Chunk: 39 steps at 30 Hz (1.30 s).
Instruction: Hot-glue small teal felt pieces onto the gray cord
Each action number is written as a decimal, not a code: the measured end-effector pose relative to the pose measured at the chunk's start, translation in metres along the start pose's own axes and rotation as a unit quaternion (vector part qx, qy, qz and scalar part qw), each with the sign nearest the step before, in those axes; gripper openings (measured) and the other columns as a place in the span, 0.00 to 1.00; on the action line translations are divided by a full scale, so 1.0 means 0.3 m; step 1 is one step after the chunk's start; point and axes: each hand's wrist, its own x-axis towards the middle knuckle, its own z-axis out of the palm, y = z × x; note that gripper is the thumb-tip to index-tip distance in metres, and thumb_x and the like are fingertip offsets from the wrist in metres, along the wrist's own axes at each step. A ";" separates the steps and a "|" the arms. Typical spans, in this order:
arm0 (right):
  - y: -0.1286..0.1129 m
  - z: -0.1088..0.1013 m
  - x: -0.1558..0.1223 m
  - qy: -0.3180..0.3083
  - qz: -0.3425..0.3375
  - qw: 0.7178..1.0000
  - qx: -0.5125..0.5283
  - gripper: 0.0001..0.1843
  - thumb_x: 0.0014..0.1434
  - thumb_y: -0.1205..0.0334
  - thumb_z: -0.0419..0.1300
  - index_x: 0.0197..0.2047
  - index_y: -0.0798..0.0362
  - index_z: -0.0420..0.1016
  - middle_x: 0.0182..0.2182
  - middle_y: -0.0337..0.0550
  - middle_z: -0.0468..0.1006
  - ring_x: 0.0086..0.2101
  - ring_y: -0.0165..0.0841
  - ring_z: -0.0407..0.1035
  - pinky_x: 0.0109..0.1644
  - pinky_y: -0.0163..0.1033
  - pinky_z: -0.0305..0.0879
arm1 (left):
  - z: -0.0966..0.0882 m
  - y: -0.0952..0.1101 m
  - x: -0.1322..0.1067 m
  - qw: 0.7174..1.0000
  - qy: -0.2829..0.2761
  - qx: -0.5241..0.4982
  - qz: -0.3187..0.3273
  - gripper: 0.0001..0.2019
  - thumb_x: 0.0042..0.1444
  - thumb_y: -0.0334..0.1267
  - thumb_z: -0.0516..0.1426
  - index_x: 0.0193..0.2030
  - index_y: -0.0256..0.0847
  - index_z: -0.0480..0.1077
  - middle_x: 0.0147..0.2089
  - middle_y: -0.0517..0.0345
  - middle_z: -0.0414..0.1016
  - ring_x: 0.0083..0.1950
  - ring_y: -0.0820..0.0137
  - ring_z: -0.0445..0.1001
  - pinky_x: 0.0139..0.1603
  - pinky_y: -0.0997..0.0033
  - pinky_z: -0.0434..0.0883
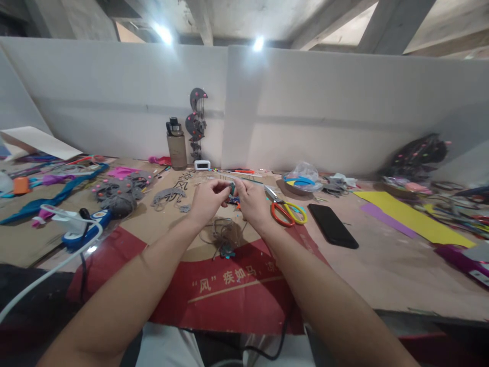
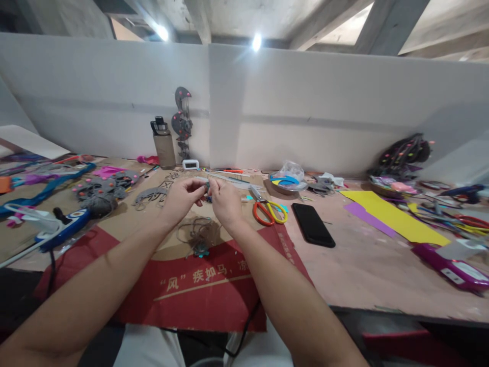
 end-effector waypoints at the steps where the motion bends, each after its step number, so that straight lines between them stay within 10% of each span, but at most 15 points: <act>1: 0.002 0.003 0.000 -0.002 0.004 1.000 0.007 0.25 0.62 0.47 0.44 0.21 0.52 0.64 0.17 0.36 0.65 0.21 0.29 0.59 0.27 0.34 0.49 | 0.000 0.002 0.000 1.000 0.000 -0.003 0.002 0.11 0.48 0.38 0.57 0.36 0.36 0.75 0.27 0.57 0.74 0.23 0.76 0.69 0.22 0.77 0.69; 11: -0.012 -0.015 0.000 -0.003 -0.013 1.000 0.000 0.23 0.63 0.48 0.43 0.22 0.51 0.62 0.19 0.37 0.66 0.23 0.30 0.60 0.28 0.35 0.51 | -0.009 0.012 -0.002 1.000 -0.005 -0.004 -0.007 0.10 0.48 0.39 0.59 0.35 0.36 0.75 0.27 0.57 0.74 0.23 0.75 0.70 0.22 0.76 0.70; 20: -0.006 -0.029 -0.004 0.013 -0.055 0.998 0.005 0.14 0.58 0.60 0.51 0.48 0.52 0.63 0.31 0.41 0.71 0.29 0.32 0.64 0.35 0.38 0.59 | -0.026 -0.011 0.021 0.998 0.045 -0.030 -0.016 0.10 0.46 0.39 0.61 0.33 0.36 0.73 0.24 0.58 0.71 0.24 0.73 0.71 0.21 0.75 0.70; 39: -0.003 -0.030 -0.008 0.042 -0.098 0.994 -0.039 0.08 0.59 0.60 0.53 0.31 0.52 0.69 0.27 0.40 0.71 0.30 0.32 0.63 0.34 0.36 0.55 | -0.024 -0.015 0.016 0.999 0.032 -0.019 0.002 0.10 0.48 0.40 0.59 0.35 0.36 0.73 0.26 0.57 0.73 0.24 0.73 0.71 0.21 0.75 0.70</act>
